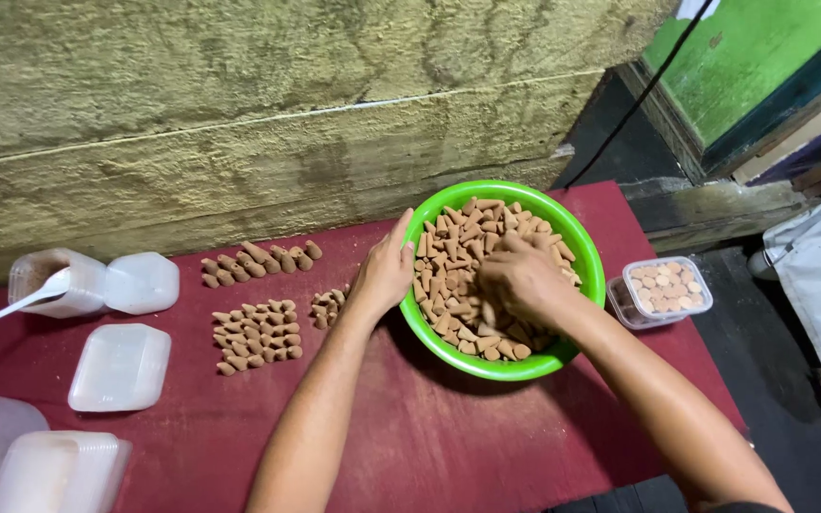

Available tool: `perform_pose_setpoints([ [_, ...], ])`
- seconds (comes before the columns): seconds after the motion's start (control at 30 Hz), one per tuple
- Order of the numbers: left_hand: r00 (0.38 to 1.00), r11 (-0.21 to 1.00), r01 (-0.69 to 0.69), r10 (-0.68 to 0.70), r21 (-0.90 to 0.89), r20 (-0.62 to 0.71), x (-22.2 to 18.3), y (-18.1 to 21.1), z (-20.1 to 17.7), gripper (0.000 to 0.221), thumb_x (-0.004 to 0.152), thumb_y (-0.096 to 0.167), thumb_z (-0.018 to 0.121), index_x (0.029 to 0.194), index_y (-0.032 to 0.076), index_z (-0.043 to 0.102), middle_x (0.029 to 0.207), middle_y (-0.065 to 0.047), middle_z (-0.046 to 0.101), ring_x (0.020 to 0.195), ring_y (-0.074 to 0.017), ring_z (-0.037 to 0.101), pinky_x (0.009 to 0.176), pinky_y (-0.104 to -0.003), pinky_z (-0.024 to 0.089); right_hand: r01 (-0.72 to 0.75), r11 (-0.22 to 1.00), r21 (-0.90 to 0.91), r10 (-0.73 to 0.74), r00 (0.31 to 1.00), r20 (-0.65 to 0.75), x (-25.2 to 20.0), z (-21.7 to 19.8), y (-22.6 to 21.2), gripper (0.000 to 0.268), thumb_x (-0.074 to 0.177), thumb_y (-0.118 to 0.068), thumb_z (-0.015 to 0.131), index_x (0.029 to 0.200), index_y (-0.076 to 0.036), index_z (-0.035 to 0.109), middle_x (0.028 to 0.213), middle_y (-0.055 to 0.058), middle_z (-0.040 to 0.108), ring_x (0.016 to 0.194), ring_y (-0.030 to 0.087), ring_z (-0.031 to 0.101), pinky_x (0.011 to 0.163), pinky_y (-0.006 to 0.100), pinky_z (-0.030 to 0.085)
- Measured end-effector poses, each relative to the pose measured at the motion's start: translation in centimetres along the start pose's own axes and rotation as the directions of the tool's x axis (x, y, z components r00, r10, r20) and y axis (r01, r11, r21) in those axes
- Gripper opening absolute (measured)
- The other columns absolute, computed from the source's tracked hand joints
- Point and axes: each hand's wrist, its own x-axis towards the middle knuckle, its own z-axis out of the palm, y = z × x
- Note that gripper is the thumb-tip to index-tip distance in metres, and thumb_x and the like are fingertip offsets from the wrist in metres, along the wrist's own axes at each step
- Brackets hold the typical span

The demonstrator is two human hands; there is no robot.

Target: Arranging small incense cones from a bowl into organized grid patterns on a work surface.

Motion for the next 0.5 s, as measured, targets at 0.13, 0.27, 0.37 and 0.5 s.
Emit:
perform_pose_setpoints([
  [0.13,1.000,1.000,0.009,-0.009,0.001,-0.003,-0.2,0.2,-0.1,0.061,0.101,0.014,0.042,0.161,0.019,0.032,0.143,-0.029,0.055,0.129,-0.0482,0.056,0.107,-0.058,0.047,-0.024,0.981,-0.190,0.005,0.995,-0.101,0.6,0.7,1.2,0.011,0.090,-0.034,0.057,0.083,-0.037,0.064,0.092,-0.012,0.062,0.101,0.017,0.055,0.079,0.037,0.034],
  [0.27,1.000,1.000,0.012,-0.011,-0.008,0.007,-0.2,0.2,0.0,0.062,0.100,0.012,0.042,0.161,0.017,0.031,0.144,-0.031,0.054,0.129,-0.0498,0.054,0.107,-0.060,0.046,-0.102,0.969,-0.223,0.096,0.995,-0.037,2.5,0.3,-1.2,0.020,0.080,-0.039,0.069,0.093,-0.025,0.067,0.106,0.000,0.059,0.104,0.027,0.053,0.082,0.044,0.039],
  [0.37,1.000,0.999,0.028,-0.028,-0.028,0.008,-1.9,4.4,-2.1,0.062,0.100,0.011,0.041,0.161,0.016,0.031,0.144,-0.031,0.054,0.129,-0.0502,0.054,0.106,-0.060,0.046,-0.132,0.926,-0.354,0.129,0.991,-0.031,3.1,3.3,-0.3,0.022,0.082,-0.041,0.069,0.089,-0.021,0.068,0.106,0.003,0.056,0.104,0.028,0.051,0.083,0.044,0.039],
  [0.5,0.999,0.999,0.043,-0.043,-0.002,0.009,-1.5,2.7,-1.3,0.061,0.101,0.014,0.041,0.161,0.019,0.030,0.143,-0.030,0.055,0.130,-0.0491,0.055,0.106,-0.059,0.046,-0.203,0.877,-0.436,0.207,0.978,-0.037,3.1,4.3,-1.1,0.020,0.087,-0.036,0.063,0.083,-0.018,0.069,0.105,0.005,0.052,0.101,0.028,0.048,0.082,0.043,0.036],
])
